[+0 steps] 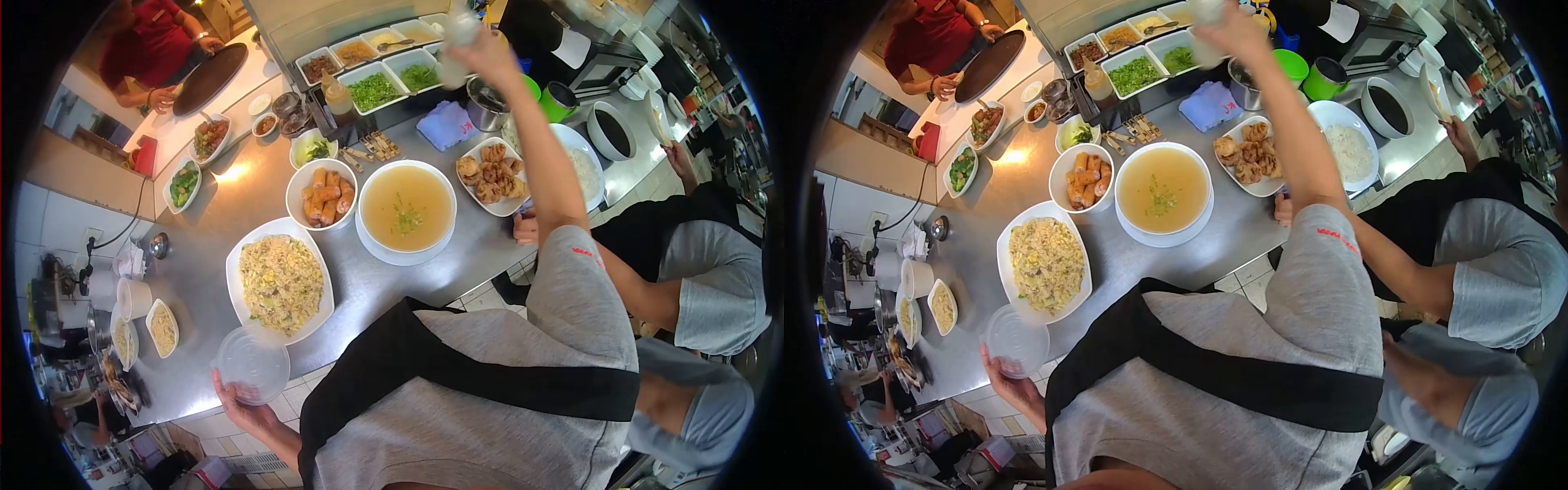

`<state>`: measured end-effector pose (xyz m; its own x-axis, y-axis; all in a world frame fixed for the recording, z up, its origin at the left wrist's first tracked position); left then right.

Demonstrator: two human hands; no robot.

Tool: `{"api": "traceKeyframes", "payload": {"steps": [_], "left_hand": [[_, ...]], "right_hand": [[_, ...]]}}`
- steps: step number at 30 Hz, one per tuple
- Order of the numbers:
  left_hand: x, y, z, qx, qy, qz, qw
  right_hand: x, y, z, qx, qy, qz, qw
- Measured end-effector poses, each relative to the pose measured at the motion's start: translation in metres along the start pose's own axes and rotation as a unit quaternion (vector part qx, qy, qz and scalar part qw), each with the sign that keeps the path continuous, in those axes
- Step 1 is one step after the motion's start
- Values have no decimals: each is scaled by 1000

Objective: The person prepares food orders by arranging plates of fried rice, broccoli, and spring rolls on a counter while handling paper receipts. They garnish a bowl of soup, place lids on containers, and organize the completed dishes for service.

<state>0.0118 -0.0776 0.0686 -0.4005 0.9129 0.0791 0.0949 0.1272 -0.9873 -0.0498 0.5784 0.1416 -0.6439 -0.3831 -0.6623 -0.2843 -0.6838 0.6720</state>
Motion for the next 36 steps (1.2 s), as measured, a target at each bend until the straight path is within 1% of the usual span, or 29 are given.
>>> {"api": "traceKeyframes", "payload": {"steps": [1, 3, 5, 8, 9, 11, 12, 13, 14, 15, 17, 18, 19, 20, 21, 23, 25, 26, 27, 28, 30, 31, 32, 33, 34, 35, 36], "left_hand": [[-1, 2, 0, 5, 14, 6, 1000], [-5, 8, -1, 16, 42, 18, 999], [1, 8, -6, 3, 28, 21, 999], [17, 0, -17, -5, -8, 25, 1000], [20, -3, -21, -5, -21, 28, 999], [15, 0, -18, 10, 5, 43, 999], [10, 2, -15, 18, 17, 50, 998], [4, 7, -10, 23, 47, 50, 997], [-4, 13, -4, 29, 74, 50, 996], [-11, 15, -2, 36, 98, 50, 993], [-8, 13, -3, 29, 119, 32, 992], [0, 12, -2, 27, 132, 22, 991], [12, 6, -6, 23, 116, 31, 992], [33, -5, -15, 19, 103, 39, 994], [51, -12, -23, 14, 92, 46, 995], [80, -15, -32, 34, 152, 40, 987], [98, -11, -38, 47, 231, 49, 971], [106, -5, -40, 50, 280, 59, 957], [113, -2, -43, 54, 331, 68, 940], [118, -2, -46, 49, 356, 84, 930], [128, -3, -53, 40, 411, 116, 904], [130, -3, -54, 41, 406, 107, 907], [130, -3, -53, 41, 403, 97, 909], [127, -2, -52, 40, 398, 86, 912], [120, 5, -44, 13, 399, 81, 913], [120, 5, -43, 16, 382, 63, 922], [121, 5, -43, 18, 362, 46, 931]], "right_hand": [[-25, -16, 14, 18, -43, -52, 998], [-62, -54, 33, -11, -146, -72, 987], [-75, -109, 48, 23, -163, -79, 983], [-67, -148, 48, 98, -177, -119, 972], [-62, -157, 48, 109, -167, -117, 973], [-53, -177, 47, 134, -149, -114, 973], [-49, -191, 51, 180, -153, -103, 966], [-50, -201, 52, 173, -157, -78, 969], [-53, -202, 52, 188, -138, -60, 971], [-54, -208, 53, 183, -113, -51, 975], [-63, -185, 39, 215, -72, -28, 973], [-67, -181, 35, 184, -102, -41, 977], [-68, -196, 38, 106, -136, -64, 983], [-71, -179, 24, 118, -140, -38, 982], [-65, -145, 1, -15, -281, -95, 955], [-38, -75, -49, -56, -186, 63, 979], [2, -6, -109, -88, -126, 112, 982], [12, 24, -135, -165, -106, 68, 978], [19, 37, -152, -140, -89, 56, 985], [20, 39, -162, -114, -74, 42, 990], [9, 16, -173, -98, -83, -44, 991], [1, 1, -179, -86, -89, -89, 988], [-8, -18, -184, -27, -73, -155, 985], [-18, -39, -191, 7, -75, -183, 980], [-28, -60, -198, 39, -77, -209, 974], [-35, -80, -204, 69, -79, -231, 967], [-42, -92, -209, 75, -77, -236, 966]]}}
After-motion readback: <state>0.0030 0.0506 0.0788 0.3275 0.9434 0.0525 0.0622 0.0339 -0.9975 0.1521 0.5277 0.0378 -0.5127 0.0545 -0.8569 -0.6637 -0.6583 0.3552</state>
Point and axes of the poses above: each hand's wrist, its own z-axis towards the middle knuckle, its own x-axis out of the palm, y = z × x, the point moved 3 cm from there along z, towards the middle knuckle, and after that the axes turned 13 degrees about z, right-handed, at the moved point
